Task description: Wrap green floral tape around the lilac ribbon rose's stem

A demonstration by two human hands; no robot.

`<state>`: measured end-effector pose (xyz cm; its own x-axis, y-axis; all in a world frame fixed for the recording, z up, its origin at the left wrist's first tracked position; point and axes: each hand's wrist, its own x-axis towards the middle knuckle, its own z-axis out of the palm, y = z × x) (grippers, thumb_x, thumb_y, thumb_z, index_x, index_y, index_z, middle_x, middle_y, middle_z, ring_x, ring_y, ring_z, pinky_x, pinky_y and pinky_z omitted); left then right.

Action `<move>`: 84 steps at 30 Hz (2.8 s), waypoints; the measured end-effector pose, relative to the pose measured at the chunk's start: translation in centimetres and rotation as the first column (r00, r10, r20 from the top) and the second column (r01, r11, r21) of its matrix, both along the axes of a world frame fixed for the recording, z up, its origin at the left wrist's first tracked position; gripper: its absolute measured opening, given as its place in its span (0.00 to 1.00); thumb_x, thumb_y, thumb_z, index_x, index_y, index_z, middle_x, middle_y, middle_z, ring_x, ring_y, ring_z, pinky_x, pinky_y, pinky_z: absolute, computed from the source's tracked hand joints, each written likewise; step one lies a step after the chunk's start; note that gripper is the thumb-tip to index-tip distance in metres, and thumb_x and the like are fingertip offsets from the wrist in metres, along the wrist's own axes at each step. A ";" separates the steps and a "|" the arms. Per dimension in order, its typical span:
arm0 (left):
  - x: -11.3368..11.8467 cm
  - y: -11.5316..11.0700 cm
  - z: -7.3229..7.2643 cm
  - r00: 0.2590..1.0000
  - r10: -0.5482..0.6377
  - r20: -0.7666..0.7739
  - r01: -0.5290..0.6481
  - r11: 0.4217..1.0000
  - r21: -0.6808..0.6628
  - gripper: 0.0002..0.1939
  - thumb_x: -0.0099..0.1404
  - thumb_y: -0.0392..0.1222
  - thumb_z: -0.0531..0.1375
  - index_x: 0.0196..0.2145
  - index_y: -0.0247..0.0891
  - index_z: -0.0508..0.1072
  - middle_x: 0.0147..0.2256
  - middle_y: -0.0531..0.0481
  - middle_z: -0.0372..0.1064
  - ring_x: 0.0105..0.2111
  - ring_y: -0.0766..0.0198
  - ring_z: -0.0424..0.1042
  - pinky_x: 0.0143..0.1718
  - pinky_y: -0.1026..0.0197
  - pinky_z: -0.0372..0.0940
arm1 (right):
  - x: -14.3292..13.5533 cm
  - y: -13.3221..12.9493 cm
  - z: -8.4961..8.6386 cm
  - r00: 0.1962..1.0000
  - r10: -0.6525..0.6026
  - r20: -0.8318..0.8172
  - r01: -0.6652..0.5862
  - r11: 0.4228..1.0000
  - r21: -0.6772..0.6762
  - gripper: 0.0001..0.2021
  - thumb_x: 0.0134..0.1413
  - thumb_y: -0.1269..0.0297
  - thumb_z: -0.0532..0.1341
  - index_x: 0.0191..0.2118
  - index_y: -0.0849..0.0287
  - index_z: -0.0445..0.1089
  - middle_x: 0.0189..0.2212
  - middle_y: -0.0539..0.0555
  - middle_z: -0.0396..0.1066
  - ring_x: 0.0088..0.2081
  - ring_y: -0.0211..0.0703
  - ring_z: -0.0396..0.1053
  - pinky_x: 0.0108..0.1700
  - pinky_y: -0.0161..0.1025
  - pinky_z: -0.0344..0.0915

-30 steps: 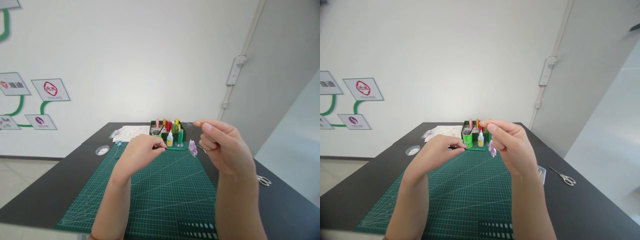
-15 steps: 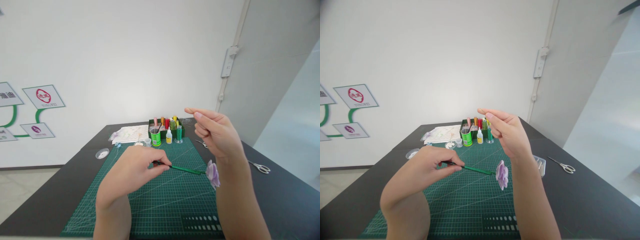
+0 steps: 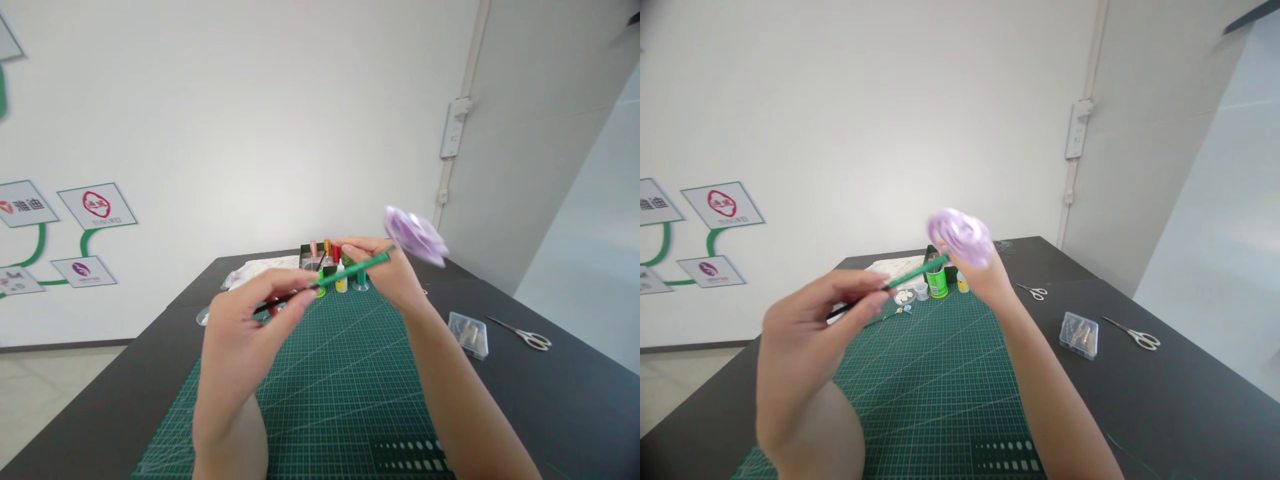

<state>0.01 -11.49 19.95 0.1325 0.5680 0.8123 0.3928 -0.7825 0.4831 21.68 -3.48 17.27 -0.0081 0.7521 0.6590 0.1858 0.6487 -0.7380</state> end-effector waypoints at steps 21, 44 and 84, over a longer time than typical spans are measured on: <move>0.6 6.9 -1.2 0.928 0.074 0.365 -0.045 0.995 -0.088 0.09 0.65 0.44 0.69 0.43 0.44 0.85 0.37 0.49 0.83 0.33 0.65 0.77 0.33 0.65 0.70 | 0.5 -0.5 0.1 0.868 -0.052 0.494 0.197 0.949 -0.246 0.18 0.68 0.49 0.55 0.35 0.57 0.70 0.28 0.52 0.71 0.29 0.42 0.66 0.33 0.40 0.58; 4.3 5.1 -1.5 0.990 -0.029 0.134 0.042 0.995 -0.091 0.11 0.69 0.35 0.64 0.46 0.43 0.84 0.43 0.50 0.83 0.39 0.63 0.80 0.41 0.62 0.74 | -5.3 -2.7 -1.1 0.965 0.080 -0.251 -0.094 0.995 -0.045 0.16 0.66 0.50 0.60 0.46 0.58 0.71 0.22 0.45 0.61 0.23 0.36 0.57 0.27 0.36 0.57; 1.6 4.5 -1.5 0.695 -0.148 -0.703 0.061 0.987 -0.147 0.10 0.69 0.33 0.61 0.36 0.45 0.82 0.34 0.55 0.82 0.32 0.61 0.78 0.33 0.61 0.64 | 1.5 -4.8 1.6 0.938 -0.051 -0.343 0.070 0.997 0.041 0.07 0.57 0.59 0.69 0.39 0.53 0.84 0.15 0.44 0.47 0.18 0.31 0.40 0.21 0.36 0.38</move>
